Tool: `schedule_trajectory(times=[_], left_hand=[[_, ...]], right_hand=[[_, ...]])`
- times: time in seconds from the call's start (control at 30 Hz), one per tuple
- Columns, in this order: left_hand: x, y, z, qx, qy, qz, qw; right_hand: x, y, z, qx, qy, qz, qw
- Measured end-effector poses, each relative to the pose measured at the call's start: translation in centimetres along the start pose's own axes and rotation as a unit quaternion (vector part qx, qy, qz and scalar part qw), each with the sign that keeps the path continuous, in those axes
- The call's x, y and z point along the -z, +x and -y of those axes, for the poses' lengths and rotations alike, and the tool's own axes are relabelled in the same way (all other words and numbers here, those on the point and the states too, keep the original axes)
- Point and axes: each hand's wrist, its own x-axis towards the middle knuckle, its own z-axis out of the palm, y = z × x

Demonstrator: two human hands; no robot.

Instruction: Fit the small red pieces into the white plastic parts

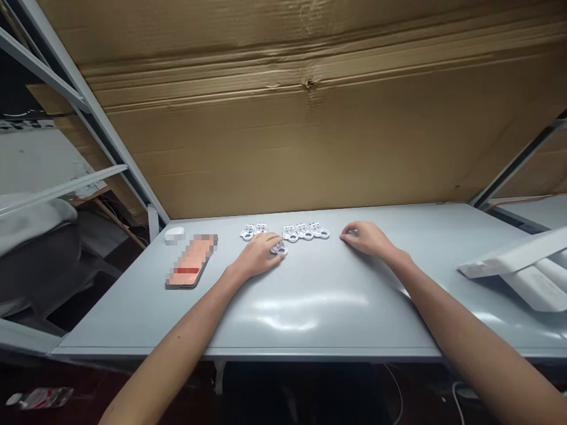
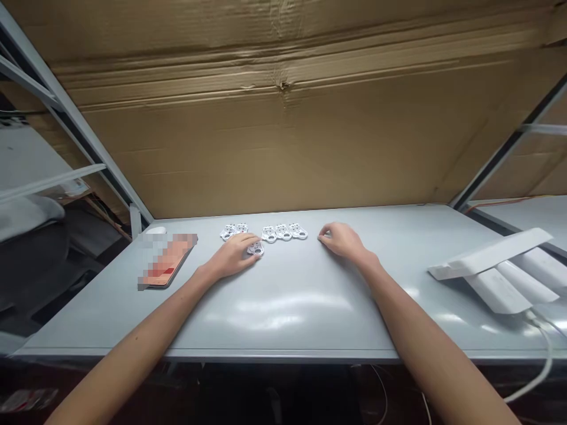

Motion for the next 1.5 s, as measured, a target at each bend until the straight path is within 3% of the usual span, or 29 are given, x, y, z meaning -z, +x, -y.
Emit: schedule_trajectory(times=[0.43, 0.73, 0.9, 1.13, 1.37, 1.5], left_hand=[[1.2, -0.1, -0.7, -0.047, -0.034, 0.002, 0.998], [0.7, 0.1, -1.3, -0.089, -0.076, 0.006, 0.993], [1.2, 0.1, -0.9, -0.077, -0.062, 0.020, 0.995], [1.9, -0.4, 0.3, -0.034, -0.010, 0.033, 0.999], [0.9, -0.3, -0.8, -0.068, -0.042, 0.020, 0.997], [0.2, -0.1, -1.1, -0.076, -0.054, 0.013, 0.996]], right_hand=[[-0.2, -0.1, 0.0, 0.022, 0.058, -0.045, 0.997], [-0.1, -0.3, 0.9, 0.065, 0.177, -0.069, 0.980], [-0.1, -1.0, 2.4, 0.092, 0.236, -0.047, 0.966], [-2.1, -1.5, 4.3, 0.118, 0.333, 0.016, 0.936], [-2.9, -2.0, 5.6, 0.084, 0.401, 0.122, 0.904], [-2.9, -2.0, 5.6, 0.083, 0.440, 0.127, 0.885]])
